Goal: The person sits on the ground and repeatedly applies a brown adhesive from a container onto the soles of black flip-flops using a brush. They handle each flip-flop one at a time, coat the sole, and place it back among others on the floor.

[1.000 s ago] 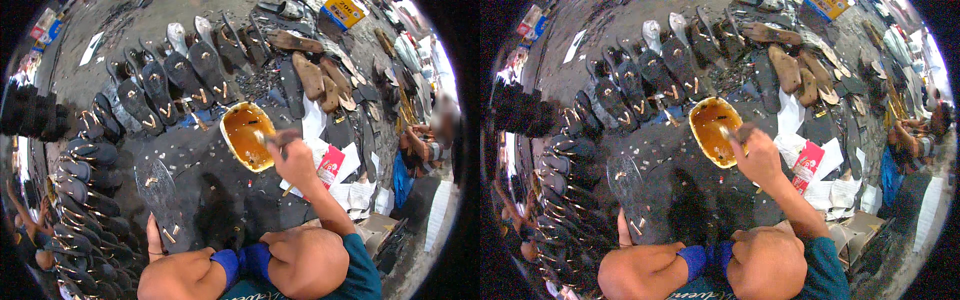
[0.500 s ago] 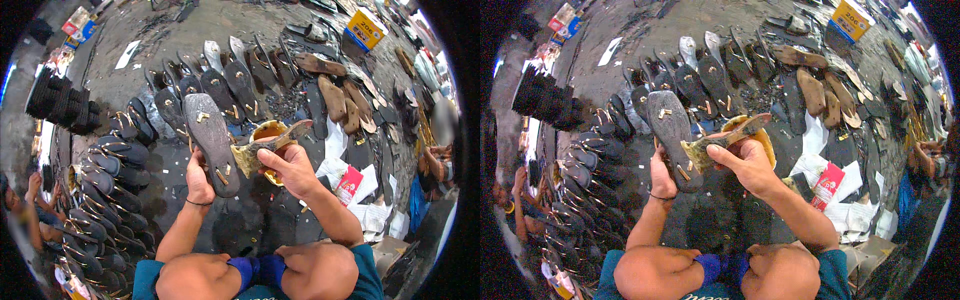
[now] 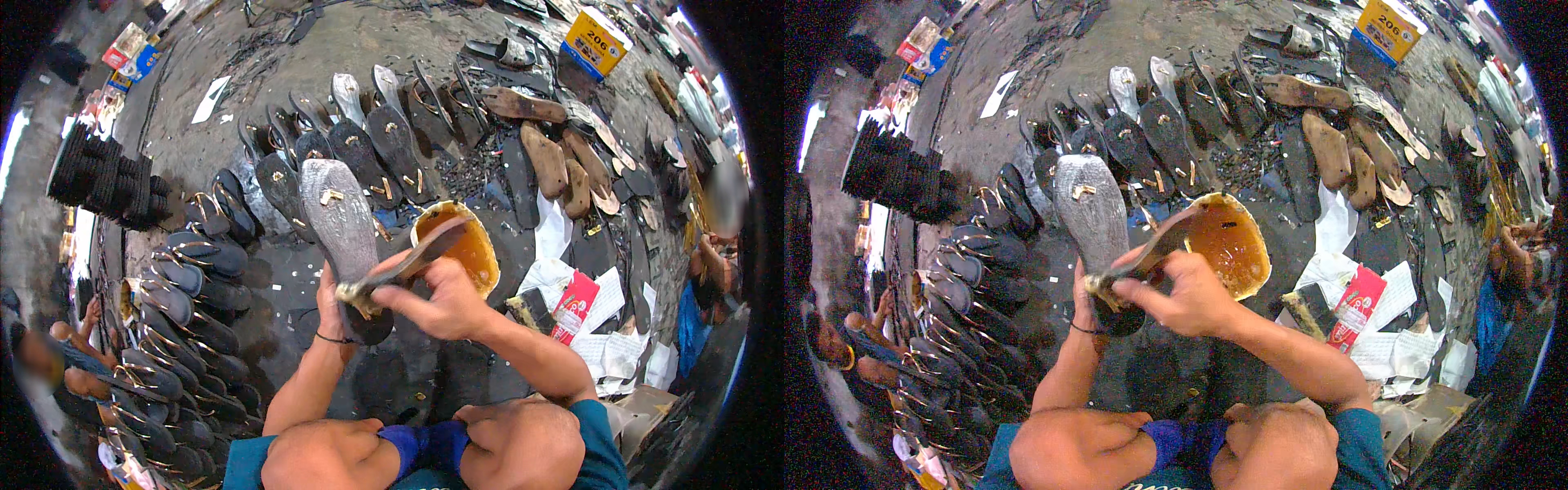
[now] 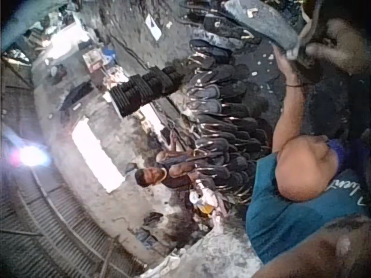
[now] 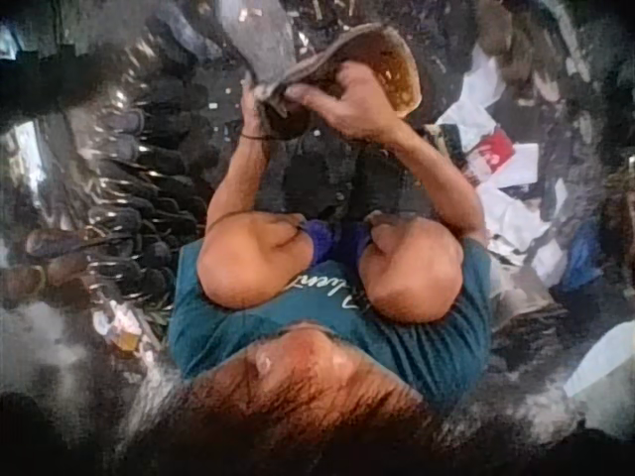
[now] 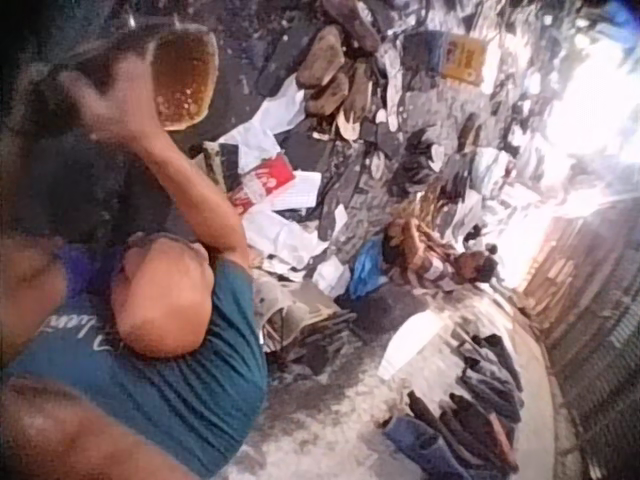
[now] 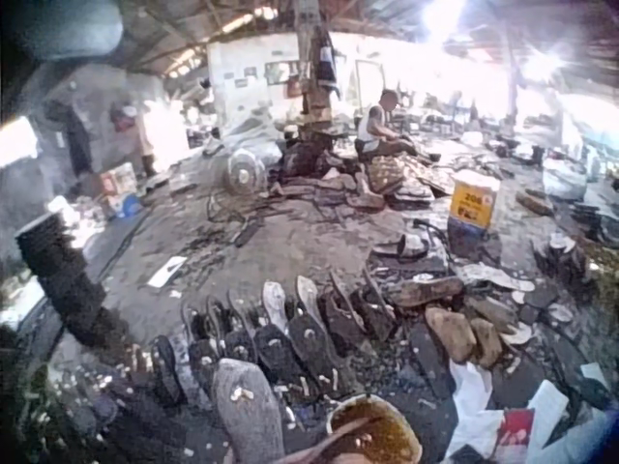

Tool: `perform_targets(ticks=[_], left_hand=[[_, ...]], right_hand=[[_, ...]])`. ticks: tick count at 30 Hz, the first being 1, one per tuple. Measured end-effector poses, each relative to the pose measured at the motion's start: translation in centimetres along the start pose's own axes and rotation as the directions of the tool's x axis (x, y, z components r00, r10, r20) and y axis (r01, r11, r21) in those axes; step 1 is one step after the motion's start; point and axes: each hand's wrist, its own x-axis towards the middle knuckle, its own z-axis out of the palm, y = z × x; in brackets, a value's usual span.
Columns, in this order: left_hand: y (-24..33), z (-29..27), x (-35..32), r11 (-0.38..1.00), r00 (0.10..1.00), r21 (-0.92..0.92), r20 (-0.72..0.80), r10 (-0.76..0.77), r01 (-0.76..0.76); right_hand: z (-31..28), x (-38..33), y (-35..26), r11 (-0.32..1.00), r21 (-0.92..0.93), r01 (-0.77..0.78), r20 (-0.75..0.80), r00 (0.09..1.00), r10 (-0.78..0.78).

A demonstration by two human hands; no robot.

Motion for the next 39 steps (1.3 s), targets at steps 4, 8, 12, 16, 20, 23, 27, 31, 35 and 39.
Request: perform_targets(ticks=[4,8,12,16,20,23,27,31,35,39], left_hand=[[-0.7,-0.2,-0.4,1.000,0.992,-0.009,0.124,-0.001,0.002],[3.6,-2.5,0.2,0.980,0.912,-0.200,0.398,0.096,-0.016],[4.0,0.5,-0.5,0.952,0.983,-0.302,0.151,0.104,-0.054],[3.0,0.2,0.1,0.990,0.973,-0.120,0.209,0.095,-0.071],[2.3,-4.3,1.6,0.957,0.983,0.227,0.001,0.185,-0.181],[-0.7,-0.4,0.0,0.974,0.992,0.198,-0.039,0.122,-0.112],[3.0,1.1,0.4,0.992,0.994,0.068,-0.006,-0.105,0.105],[-0.1,1.7,-1.0,0.935,0.974,0.325,-0.120,0.190,-0.142],[3.2,2.4,2.1,0.998,0.998,-0.044,0.022,-0.053,0.054],[3.6,4.2,10.7,0.991,0.985,0.118,0.171,0.034,-0.055]], right_hand=[[-0.6,4.1,2.0,0.910,-0.273,0.314,-0.018,0.944,-0.331],[1.3,-1.2,1.3,0.790,-0.323,0.521,0.291,0.849,-0.441],[1.1,-1.6,0.2,0.775,-0.379,0.505,0.142,0.859,-0.491],[2.1,-0.7,1.4,0.829,-0.338,0.445,0.375,0.872,-0.315],[2.3,-0.2,-0.7,0.724,-0.323,0.609,0.353,0.787,-0.506],[-0.3,3.8,0.0,0.638,-0.509,0.578,0.267,0.810,-0.522],[3.9,-3.4,-1.1,0.605,-0.368,0.706,0.442,0.705,-0.554],[0.3,3.0,-0.3,0.656,-0.423,0.625,0.266,0.778,-0.570],[1.9,-1.7,1.4,0.834,-0.191,0.518,0.288,0.842,-0.457],[0.1,-4.6,2.4,0.963,-0.220,0.153,0.020,0.988,-0.152]])
